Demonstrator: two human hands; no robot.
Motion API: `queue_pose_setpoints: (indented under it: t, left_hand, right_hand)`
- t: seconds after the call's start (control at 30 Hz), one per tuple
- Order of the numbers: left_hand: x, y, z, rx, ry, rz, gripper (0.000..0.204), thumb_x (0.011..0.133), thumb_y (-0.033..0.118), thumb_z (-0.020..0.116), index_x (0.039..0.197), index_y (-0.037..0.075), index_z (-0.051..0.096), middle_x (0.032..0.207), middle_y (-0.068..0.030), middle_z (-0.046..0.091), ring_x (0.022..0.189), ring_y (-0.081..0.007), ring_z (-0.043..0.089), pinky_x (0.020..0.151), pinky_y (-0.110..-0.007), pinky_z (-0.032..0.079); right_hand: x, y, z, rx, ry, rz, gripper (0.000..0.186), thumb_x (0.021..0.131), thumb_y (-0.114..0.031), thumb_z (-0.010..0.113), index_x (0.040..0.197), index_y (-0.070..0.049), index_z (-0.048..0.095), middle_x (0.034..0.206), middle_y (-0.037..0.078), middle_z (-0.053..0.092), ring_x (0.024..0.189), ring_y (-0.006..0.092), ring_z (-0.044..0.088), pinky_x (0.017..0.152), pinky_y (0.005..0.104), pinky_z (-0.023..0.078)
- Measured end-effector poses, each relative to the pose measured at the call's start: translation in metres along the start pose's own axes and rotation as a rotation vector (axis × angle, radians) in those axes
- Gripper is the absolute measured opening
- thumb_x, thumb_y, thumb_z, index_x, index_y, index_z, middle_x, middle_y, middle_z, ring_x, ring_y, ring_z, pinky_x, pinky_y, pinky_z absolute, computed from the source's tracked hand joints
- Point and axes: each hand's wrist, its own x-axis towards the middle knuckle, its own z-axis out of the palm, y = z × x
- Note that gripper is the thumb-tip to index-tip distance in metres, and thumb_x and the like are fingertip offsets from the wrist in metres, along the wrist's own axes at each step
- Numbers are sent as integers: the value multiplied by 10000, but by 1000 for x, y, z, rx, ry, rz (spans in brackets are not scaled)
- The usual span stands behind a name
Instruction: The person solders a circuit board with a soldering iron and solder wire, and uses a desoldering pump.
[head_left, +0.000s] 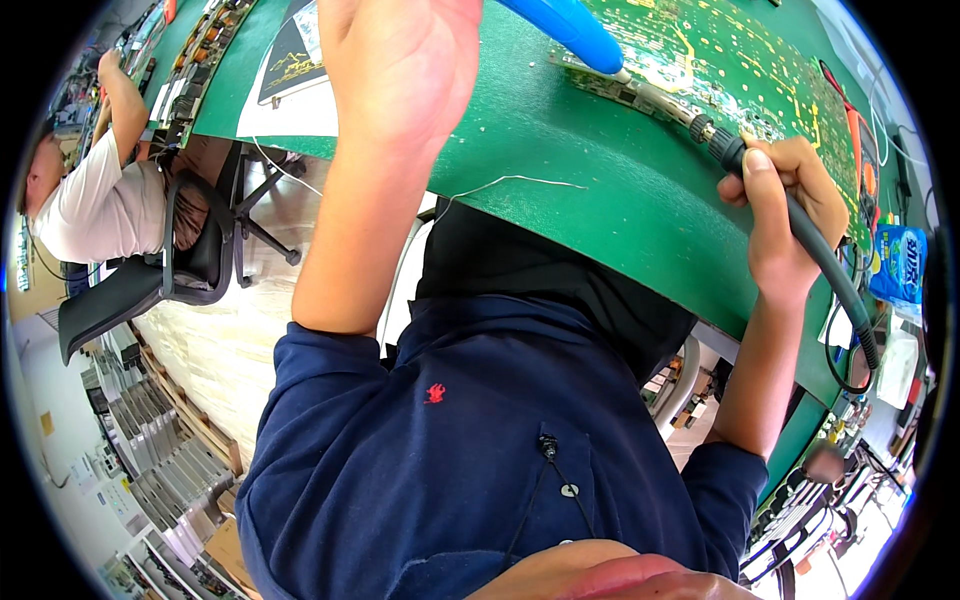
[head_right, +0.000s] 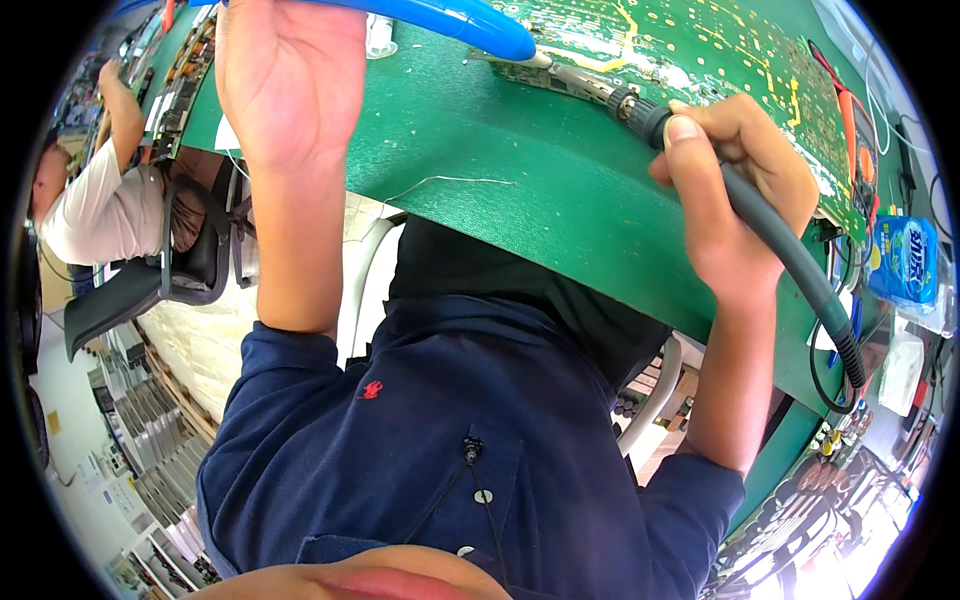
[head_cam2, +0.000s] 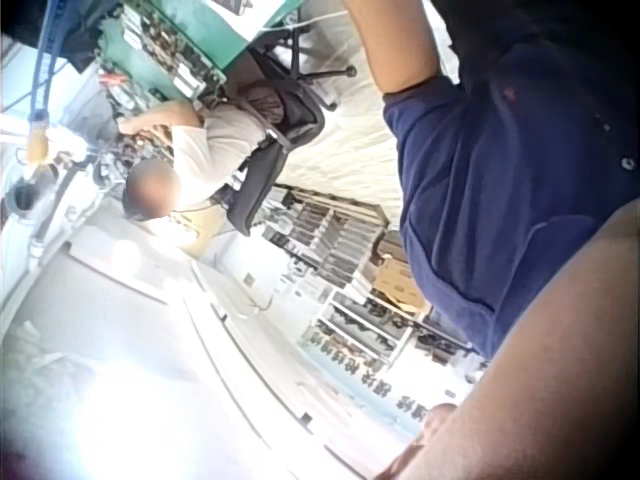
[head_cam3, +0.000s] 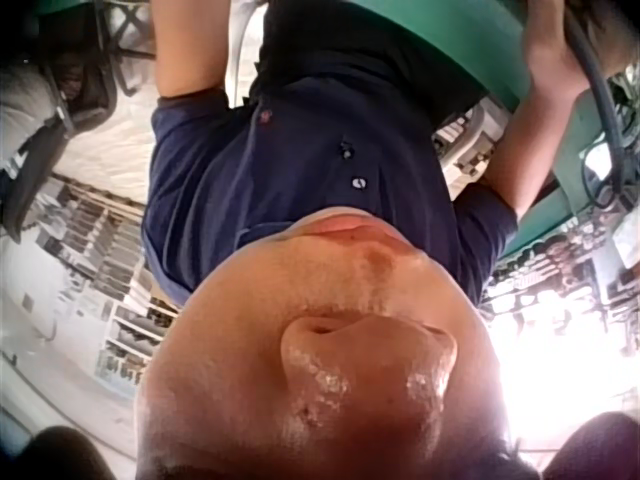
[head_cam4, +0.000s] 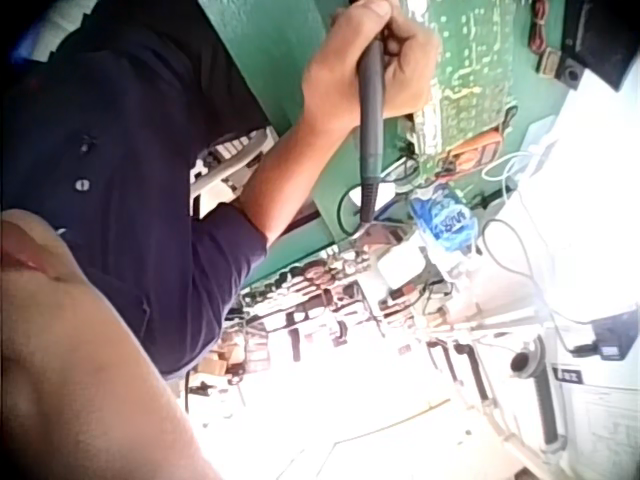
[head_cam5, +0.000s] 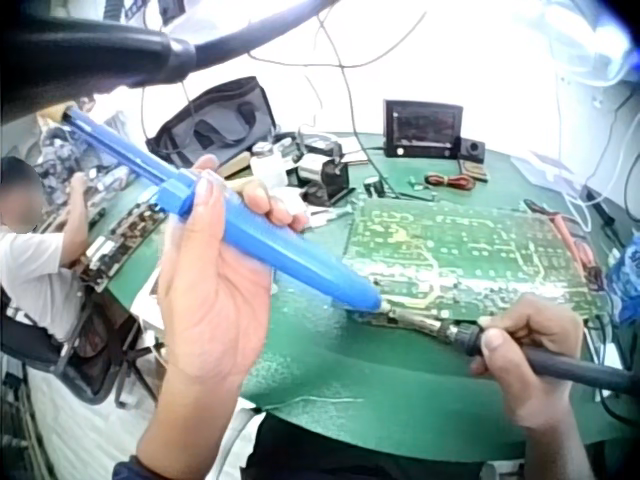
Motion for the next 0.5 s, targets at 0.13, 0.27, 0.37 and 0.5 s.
queue_pose_setpoints:
  t: [0.13,0.27,0.37,0.5]
  left_hand:
    - [0,0,2,12,5,5,267,991,205,395,1201,42,379,870,-82,520,846,-195,535,843,-401,451]
    - [-1,0,4,22,7,6,272,991,209,394,1205,42,372,866,-80,516,840,-191,535,839,-396,454]
    - [1,0,3,35,10,5,282,991,217,397,1210,42,365,861,-77,514,834,-189,535,833,-393,456]
    - [-2,-1,10,-1,14,4,293,989,228,409,1218,52,360,850,-70,509,811,-178,528,804,-382,460]
  right_hand:
    - [1,1,0,11,-7,-12,67,824,-2,563,784,49,582,570,70,591,519,49,531,491,170,401]
    - [1,0,0,9,4,-6,69,821,0,563,770,46,572,572,74,593,514,50,530,491,169,402]
    - [1,-1,2,28,10,-10,72,820,3,561,761,44,567,574,76,595,514,49,529,489,169,403]
    - [0,0,1,21,10,0,76,817,-1,560,752,37,567,568,73,596,511,45,525,484,168,398]
